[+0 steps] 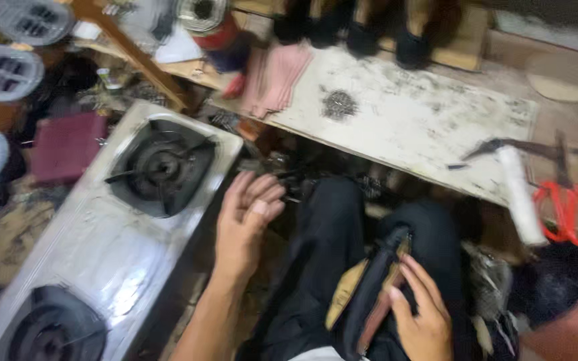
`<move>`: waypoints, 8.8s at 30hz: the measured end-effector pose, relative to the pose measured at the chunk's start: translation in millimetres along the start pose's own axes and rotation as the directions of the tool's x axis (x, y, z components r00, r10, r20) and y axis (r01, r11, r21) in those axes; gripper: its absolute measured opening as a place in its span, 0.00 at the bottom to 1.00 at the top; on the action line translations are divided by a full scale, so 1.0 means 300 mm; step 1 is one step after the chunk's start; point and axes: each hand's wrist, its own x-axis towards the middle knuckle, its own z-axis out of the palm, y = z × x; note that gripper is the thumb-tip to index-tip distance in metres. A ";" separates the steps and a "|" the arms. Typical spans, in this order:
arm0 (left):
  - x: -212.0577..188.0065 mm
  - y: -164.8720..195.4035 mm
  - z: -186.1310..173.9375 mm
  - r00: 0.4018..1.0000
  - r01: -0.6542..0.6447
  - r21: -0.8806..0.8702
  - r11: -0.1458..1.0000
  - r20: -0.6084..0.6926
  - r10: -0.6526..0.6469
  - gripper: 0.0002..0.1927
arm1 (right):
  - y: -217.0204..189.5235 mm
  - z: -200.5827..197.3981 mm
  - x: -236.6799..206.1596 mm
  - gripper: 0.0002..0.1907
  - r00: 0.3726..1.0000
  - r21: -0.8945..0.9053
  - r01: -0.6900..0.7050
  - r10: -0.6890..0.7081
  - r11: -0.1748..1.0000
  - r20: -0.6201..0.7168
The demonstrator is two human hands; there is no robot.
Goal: The person sits with a black shoe upper on their lap, heats it near a gas burner, presses a rubber sole onto the shoe, and taps and presses the sole edges by hand and with a hammer to bond it. They then place the finished shoe on the shelf with other completed shoes.
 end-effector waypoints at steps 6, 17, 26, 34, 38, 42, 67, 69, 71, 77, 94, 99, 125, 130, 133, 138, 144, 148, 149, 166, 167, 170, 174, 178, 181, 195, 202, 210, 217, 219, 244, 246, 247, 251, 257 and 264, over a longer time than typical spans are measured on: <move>0.093 0.419 -0.240 0.889 -0.455 -0.168 0.874 -0.141 0.436 0.45 | 0.163 0.089 0.024 0.20 0.997 -0.013 0.075 -0.074 0.997 0.015; -0.052 0.438 -0.260 0.915 -0.403 -0.128 0.906 -0.077 0.396 0.22 | -0.030 0.026 -0.012 0.20 0.999 -0.076 0.030 -0.028 0.997 0.023; -0.482 0.044 0.142 0.408 0.688 0.115 0.717 0.756 -0.512 0.23 | -0.169 -0.092 -0.053 0.31 0.816 0.771 -0.574 0.277 0.276 0.508; -0.565 -0.222 0.166 0.044 0.861 0.271 0.430 0.802 -0.595 0.17 | -0.221 -0.131 -0.024 0.39 0.825 0.884 -0.465 0.335 -0.055 0.455; -0.592 -0.289 0.165 0.065 0.915 0.179 0.362 0.819 -0.570 0.16 | -0.212 -0.154 -0.026 0.39 0.881 0.918 -0.397 0.274 -0.015 0.386; -0.595 -0.309 0.175 0.007 0.958 0.161 0.235 0.810 -0.586 0.17 | -0.198 -0.179 -0.030 0.39 0.899 0.923 -0.376 0.272 0.077 0.343; -0.092 -0.427 0.365 0.738 -0.628 0.699 0.341 0.674 -0.025 0.32 | 0.118 -0.272 -0.117 0.49 0.879 -0.260 -0.452 0.475 0.853 0.030; -0.057 -0.477 0.401 0.738 -0.660 0.742 0.114 0.669 -0.083 0.32 | 0.107 -0.266 -0.131 0.49 0.817 -0.195 -0.559 0.576 0.806 0.035; -0.027 -0.498 0.435 0.745 -0.653 0.757 -0.029 0.635 -0.206 0.31 | 0.105 -0.274 -0.142 0.45 0.789 -0.006 -0.614 0.614 0.789 0.023; 0.033 -0.432 0.485 0.715 -0.561 0.826 0.052 0.516 -0.472 0.32 | 0.172 -0.317 -0.190 0.30 0.643 0.551 -0.693 0.745 0.466 0.178; -0.074 -0.384 0.301 0.768 0.618 -0.298 0.727 0.428 -0.477 0.19 | 0.158 -0.405 -0.164 0.21 0.646 0.663 -0.666 0.710 0.343 0.282; -0.159 -0.353 0.307 0.818 0.485 -0.235 0.843 0.464 -0.341 0.27 | 0.134 -0.393 -0.198 0.22 0.616 0.718 -0.649 0.729 0.252 0.300; -0.241 -0.152 0.267 0.735 0.435 -0.076 0.897 0.605 -0.305 0.37 | -0.131 -0.176 -0.123 0.15 0.605 0.517 -0.786 0.593 0.338 0.532; -0.243 -0.123 0.259 0.715 0.370 -0.019 0.929 0.644 -0.272 0.37 | -0.166 -0.186 -0.113 0.15 0.573 0.481 -0.806 0.662 0.346 0.483; -0.246 -0.097 0.251 0.699 0.328 0.025 0.944 0.666 -0.261 0.37 | -0.172 -0.189 -0.119 0.14 0.560 0.454 -0.816 0.683 0.357 0.469; -0.264 -0.052 0.250 0.721 0.285 0.102 0.953 0.632 -0.283 0.39 | -0.147 -0.191 -0.145 0.14 0.625 0.478 -0.775 0.612 0.413 0.485; -0.274 -0.015 0.249 0.745 0.186 0.227 0.956 0.602 -0.288 0.38 | -0.114 -0.184 -0.176 0.15 0.604 0.451 -0.792 0.641 0.413 0.474; -0.277 -0.004 0.242 0.753 0.107 0.265 0.958 0.608 -0.252 0.37 | -0.115 -0.184 -0.174 0.16 0.621 0.443 -0.781 0.622 0.441 0.476; -0.279 -0.003 0.240 0.759 0.068 0.275 0.959 0.609 -0.228 0.37 | -0.117 -0.184 -0.172 0.17 0.612 0.427 -0.789 0.629 0.442 0.479; -0.314 0.010 0.206 0.788 -0.317 0.365 0.875 0.615 0.029 0.24 | -0.163 -0.166 -0.220 0.15 0.640 0.352 -0.766 0.588 0.538 0.494; -0.310 0.025 0.200 0.775 -0.337 0.369 0.866 0.631 0.034 0.25 | -0.169 -0.164 -0.223 0.15 0.656 0.353 -0.751 0.569 0.558 0.495; -0.295 0.074 0.178 0.746 -0.365 0.398 0.841 0.666 0.009 0.27 | -0.187 -0.154 -0.230 0.14 0.731 0.292 -0.663 0.513 0.689 0.449; -0.288 0.114 0.155 0.740 -0.336 0.476 0.813 0.668 -0.085 0.26 | -0.208 -0.150 -0.232 0.15 0.731 0.056 -0.595 0.511 0.802 0.453; -0.305 0.105 0.139 0.762 -0.324 0.466 0.823 0.644 -0.065 0.19 | -0.216 -0.139 -0.235 0.16 0.783 0.102 -0.494 0.390 0.864 0.484; -0.324 0.094 0.121 0.786 -0.271 0.458 0.847 0.613 -0.080 0.16 | -0.215 -0.126 -0.241 0.16 0.789 0.154 -0.461 0.324 0.874 0.522; -0.345 0.080 0.065 0.819 0.063 0.521 0.851 0.460 -0.342 0.12 | -0.246 -0.151 -0.150 0.11 0.826 0.213 0.008 -0.127 0.977 0.549; -0.305 0.122 0.081 0.731 0.050 0.673 0.738 0.479 -0.486 0.21 | -0.283 -0.126 -0.116 0.13 0.685 0.093 -0.494 0.322 0.864 0.653; -0.295 0.114 0.088 0.685 0.044 0.656 0.753 0.529 -0.501 0.22 | -0.297 -0.111 -0.109 0.13 0.653 0.054 -0.499 0.334 0.865 0.679; -0.321 0.060 0.034 0.744 0.132 0.605 0.785 0.463 -0.482 0.13 | -0.288 -0.140 -0.089 0.17 0.480 -0.134 -0.454 0.369 0.881 0.796; -0.316 0.050 0.005 0.707 0.248 0.586 0.772 0.435 -0.558 0.15 | -0.274 -0.146 -0.092 0.17 0.486 -0.132 -0.421 0.346 0.897 0.802; -0.354 0.000 -0.012 0.563 0.014 0.759 0.651 0.532 -0.632 0.18 | -0.262 -0.112 -0.131 0.13 0.526 -0.109 -0.334 0.281 0.936 0.803; -0.363 -0.003 -0.009 0.522 0.106 0.864 0.492 0.373 -0.767 0.18 | -0.259 -0.115 -0.133 0.12 0.494 -0.139 -0.350 0.308 0.927 0.813; -0.368 -0.006 -0.012 0.491 0.146 0.903 0.405 0.289 -0.821 0.18 | -0.254 -0.122 -0.134 0.12 0.467 -0.154 -0.371 0.327 0.916 0.821; -0.388 -0.008 -0.040 0.667 0.166 0.751 0.639 0.392 -0.634 0.16 | -0.215 -0.185 -0.134 0.17 0.528 -0.102 -0.368 0.298 0.924 0.795; -0.463 -0.118 0.059 0.923 0.044 0.591 0.805 0.284 -0.259 0.17 | -0.100 -0.256 -0.060 0.28 0.773 0.342 -0.622 0.483 0.705 0.411; -0.385 -0.170 0.195 0.832 -0.125 0.708 0.696 0.456 -0.315 0.25 | 0.035 -0.138 0.054 0.23 0.856 0.670 -0.492 0.450 0.555 0.256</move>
